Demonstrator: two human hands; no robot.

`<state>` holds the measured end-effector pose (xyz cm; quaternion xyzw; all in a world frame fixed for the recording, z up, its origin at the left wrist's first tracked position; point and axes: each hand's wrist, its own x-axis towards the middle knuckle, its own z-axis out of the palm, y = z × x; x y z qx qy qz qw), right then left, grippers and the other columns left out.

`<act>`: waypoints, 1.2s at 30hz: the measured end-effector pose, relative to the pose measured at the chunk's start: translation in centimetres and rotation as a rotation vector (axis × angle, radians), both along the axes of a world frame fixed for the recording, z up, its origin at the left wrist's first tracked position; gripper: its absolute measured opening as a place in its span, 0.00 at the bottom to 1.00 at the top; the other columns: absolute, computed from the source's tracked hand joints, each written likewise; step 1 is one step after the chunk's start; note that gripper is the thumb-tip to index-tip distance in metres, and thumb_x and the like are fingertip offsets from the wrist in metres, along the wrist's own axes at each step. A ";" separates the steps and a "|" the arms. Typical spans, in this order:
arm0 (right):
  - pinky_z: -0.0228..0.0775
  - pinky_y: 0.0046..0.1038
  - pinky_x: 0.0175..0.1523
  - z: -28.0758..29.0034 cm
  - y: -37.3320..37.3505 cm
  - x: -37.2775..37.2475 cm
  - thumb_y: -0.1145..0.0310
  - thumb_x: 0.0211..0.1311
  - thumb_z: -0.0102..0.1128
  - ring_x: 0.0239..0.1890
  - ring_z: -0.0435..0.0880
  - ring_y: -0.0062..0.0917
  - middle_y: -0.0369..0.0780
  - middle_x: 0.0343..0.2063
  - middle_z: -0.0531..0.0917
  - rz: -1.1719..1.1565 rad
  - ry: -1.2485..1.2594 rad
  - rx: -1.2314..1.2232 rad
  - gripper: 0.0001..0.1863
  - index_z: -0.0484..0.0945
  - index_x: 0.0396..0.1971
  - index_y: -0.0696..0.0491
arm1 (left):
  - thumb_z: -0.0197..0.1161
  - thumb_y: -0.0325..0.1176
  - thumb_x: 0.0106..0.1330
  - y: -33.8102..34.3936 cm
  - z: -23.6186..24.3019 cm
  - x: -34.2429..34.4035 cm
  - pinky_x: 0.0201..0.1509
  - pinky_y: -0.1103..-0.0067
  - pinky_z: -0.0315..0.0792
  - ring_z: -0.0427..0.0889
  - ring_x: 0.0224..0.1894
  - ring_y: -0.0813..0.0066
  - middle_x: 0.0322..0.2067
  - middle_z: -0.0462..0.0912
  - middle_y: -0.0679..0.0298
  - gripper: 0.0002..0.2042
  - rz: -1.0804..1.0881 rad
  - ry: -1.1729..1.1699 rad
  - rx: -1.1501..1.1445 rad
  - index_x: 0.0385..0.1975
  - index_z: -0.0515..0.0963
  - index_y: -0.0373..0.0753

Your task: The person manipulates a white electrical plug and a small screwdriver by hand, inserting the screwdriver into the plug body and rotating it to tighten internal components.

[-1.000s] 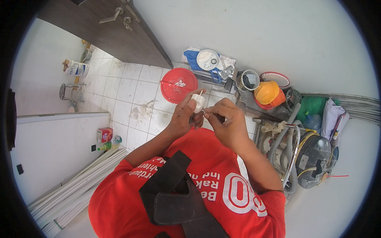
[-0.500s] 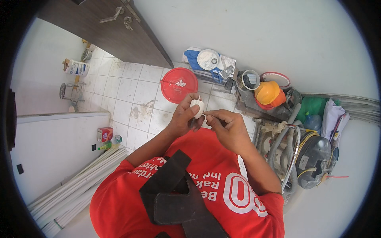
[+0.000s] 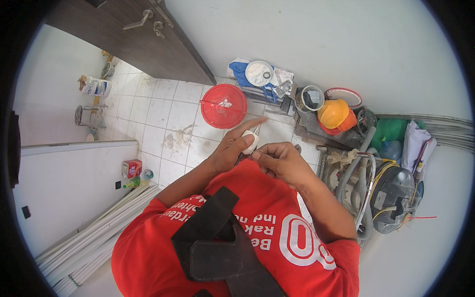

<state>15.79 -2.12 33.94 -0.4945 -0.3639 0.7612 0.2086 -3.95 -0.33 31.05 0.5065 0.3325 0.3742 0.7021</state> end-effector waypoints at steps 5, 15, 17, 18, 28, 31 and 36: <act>0.58 0.15 0.24 0.3 -0.2 -0.3 0.66 0.67 0.65 0.20 0.71 0.09 0.30 0.19 0.80 0.018 -0.106 0.121 0.10 0.87 0.34 0.58 | 0.46 0.44 0.73 -0.1 -1.6 -0.2 0.31 0.86 0.63 0.68 0.28 0.88 0.28 0.73 0.72 0.23 -0.006 0.077 0.119 0.60 0.70 0.35; 0.73 0.27 0.33 0.0 -1.3 -1.0 0.75 0.62 0.64 0.29 0.85 0.25 0.44 0.29 0.87 -0.006 -0.368 0.743 0.06 0.86 0.37 0.60 | 0.43 0.45 0.76 -0.5 -1.5 0.5 0.26 0.87 0.63 0.68 0.23 0.88 0.23 0.73 0.72 0.21 0.046 0.138 -0.038 0.57 0.70 0.36; 0.73 0.28 0.32 -0.1 -1.4 -1.1 0.75 0.61 0.64 0.29 0.85 0.30 0.45 0.28 0.86 -0.001 -0.415 0.790 0.06 0.86 0.36 0.59 | 0.43 0.46 0.76 -0.5 -2.0 0.7 0.26 0.87 0.65 0.69 0.23 0.89 0.23 0.74 0.72 0.21 0.077 0.139 -0.021 0.57 0.70 0.36; 0.72 0.29 0.31 -0.3 -1.4 -1.1 0.76 0.61 0.64 0.28 0.84 0.31 0.45 0.27 0.85 0.026 -0.480 0.877 0.06 0.86 0.36 0.59 | 0.42 0.46 0.76 -0.6 -2.2 0.8 0.26 0.87 0.65 0.69 0.23 0.89 0.23 0.74 0.72 0.21 0.092 0.140 -0.013 0.57 0.70 0.36; 0.69 0.30 0.31 0.4 -0.2 -1.4 0.76 0.64 0.61 0.24 0.79 0.32 0.45 0.24 0.81 -0.039 -0.454 0.892 0.08 0.83 0.41 0.60 | 0.43 0.50 0.77 0.6 -1.9 1.3 0.20 0.85 0.68 0.72 0.20 0.85 0.23 0.74 0.70 0.27 0.128 0.001 -0.113 0.66 0.62 0.37; 0.71 0.29 0.35 0.4 -0.5 -1.3 0.76 0.64 0.60 0.29 0.82 0.33 0.48 0.28 0.83 -0.074 -0.435 0.841 0.09 0.83 0.42 0.60 | 0.43 0.52 0.78 0.6 -1.7 1.2 0.20 0.85 0.69 0.73 0.19 0.84 0.25 0.74 0.69 0.28 0.137 0.033 -0.078 0.68 0.59 0.38; 0.72 0.24 0.37 0.6 -1.0 -0.9 0.75 0.66 0.60 0.31 0.82 0.23 0.45 0.32 0.86 -0.087 -0.410 0.682 0.10 0.84 0.44 0.61 | 0.43 0.56 0.77 0.2 -3.1 0.8 0.21 0.84 0.69 0.73 0.19 0.83 0.27 0.75 0.68 0.31 0.113 0.057 -0.074 0.69 0.59 0.38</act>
